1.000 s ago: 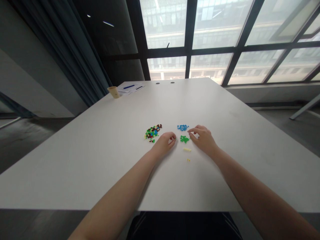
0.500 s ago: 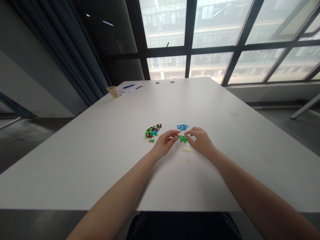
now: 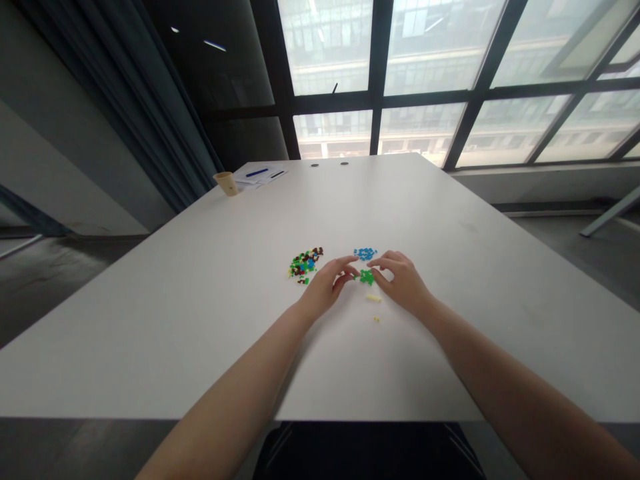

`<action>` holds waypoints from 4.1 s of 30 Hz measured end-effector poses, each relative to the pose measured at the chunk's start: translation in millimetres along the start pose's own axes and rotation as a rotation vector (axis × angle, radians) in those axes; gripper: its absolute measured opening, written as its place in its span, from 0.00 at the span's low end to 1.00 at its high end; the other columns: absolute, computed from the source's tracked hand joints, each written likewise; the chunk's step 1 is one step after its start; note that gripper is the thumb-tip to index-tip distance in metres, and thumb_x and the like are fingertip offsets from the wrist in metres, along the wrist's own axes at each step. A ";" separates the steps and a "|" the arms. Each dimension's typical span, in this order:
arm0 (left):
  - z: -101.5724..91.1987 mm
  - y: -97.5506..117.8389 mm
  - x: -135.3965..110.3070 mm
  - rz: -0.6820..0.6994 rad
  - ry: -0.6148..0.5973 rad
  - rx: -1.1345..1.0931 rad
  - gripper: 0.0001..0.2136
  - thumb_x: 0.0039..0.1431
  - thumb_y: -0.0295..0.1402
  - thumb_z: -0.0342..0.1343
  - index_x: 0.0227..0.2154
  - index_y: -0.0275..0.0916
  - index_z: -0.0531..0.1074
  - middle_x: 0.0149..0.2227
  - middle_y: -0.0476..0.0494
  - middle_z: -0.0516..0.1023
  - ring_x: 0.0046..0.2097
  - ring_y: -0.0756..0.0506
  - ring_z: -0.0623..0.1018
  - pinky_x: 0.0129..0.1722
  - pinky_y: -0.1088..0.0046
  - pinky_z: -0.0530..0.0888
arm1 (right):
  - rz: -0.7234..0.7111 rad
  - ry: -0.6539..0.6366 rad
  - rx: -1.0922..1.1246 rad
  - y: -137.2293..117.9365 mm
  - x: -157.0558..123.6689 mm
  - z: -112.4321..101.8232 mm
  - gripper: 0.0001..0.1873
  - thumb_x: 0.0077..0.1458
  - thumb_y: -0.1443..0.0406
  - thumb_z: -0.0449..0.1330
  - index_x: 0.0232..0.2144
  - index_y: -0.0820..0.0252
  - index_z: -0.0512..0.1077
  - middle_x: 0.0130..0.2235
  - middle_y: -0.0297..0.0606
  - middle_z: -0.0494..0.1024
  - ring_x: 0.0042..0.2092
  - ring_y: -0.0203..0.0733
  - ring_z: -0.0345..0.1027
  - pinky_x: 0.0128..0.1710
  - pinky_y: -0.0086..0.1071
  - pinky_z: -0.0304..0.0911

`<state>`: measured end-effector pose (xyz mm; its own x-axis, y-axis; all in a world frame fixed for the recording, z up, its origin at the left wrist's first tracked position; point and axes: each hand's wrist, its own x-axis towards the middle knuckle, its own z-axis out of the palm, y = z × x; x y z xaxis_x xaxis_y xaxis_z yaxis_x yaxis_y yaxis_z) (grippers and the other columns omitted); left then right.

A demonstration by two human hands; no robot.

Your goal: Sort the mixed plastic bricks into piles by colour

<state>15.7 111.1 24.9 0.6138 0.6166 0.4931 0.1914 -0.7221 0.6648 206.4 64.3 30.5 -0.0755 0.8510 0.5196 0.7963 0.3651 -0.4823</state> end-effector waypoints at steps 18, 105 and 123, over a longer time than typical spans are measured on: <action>20.0 -11.7 1.5 -0.403 0.007 -0.595 0.17 0.50 0.31 0.55 0.45 0.38 0.62 0.26 0.49 0.73 0.30 0.52 0.72 0.34 0.75 0.68 | -0.289 -0.101 0.105 -2.9 -0.6 7.7 0.08 0.53 0.62 0.55 0.31 0.54 0.74 0.29 0.35 0.70 0.35 0.37 0.61 0.38 0.32 0.58; -25.7 -2.7 3.1 -0.032 0.277 0.484 0.10 0.57 0.31 0.47 0.41 0.39 0.66 0.35 0.44 0.73 0.38 0.48 0.72 0.42 0.69 0.68 | 0.292 -0.059 -0.312 16.6 1.7 -9.9 0.06 0.48 0.61 0.57 0.27 0.54 0.73 0.32 0.37 0.71 0.39 0.43 0.62 0.38 0.36 0.51; -59.9 -18.2 3.8 -0.341 0.704 0.486 0.09 0.55 0.33 0.45 0.36 0.38 0.67 0.35 0.46 0.73 0.33 0.51 0.71 0.31 0.76 0.67 | 0.398 -0.315 -0.309 25.6 1.3 5.3 0.08 0.50 0.63 0.54 0.29 0.53 0.74 0.34 0.37 0.71 0.40 0.42 0.62 0.35 0.34 0.50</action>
<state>-31.4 145.4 48.3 -0.1121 0.7538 0.6475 0.6751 -0.4204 0.6063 223.5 76.8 15.0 0.1281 0.9883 0.0834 0.9340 -0.0919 -0.3452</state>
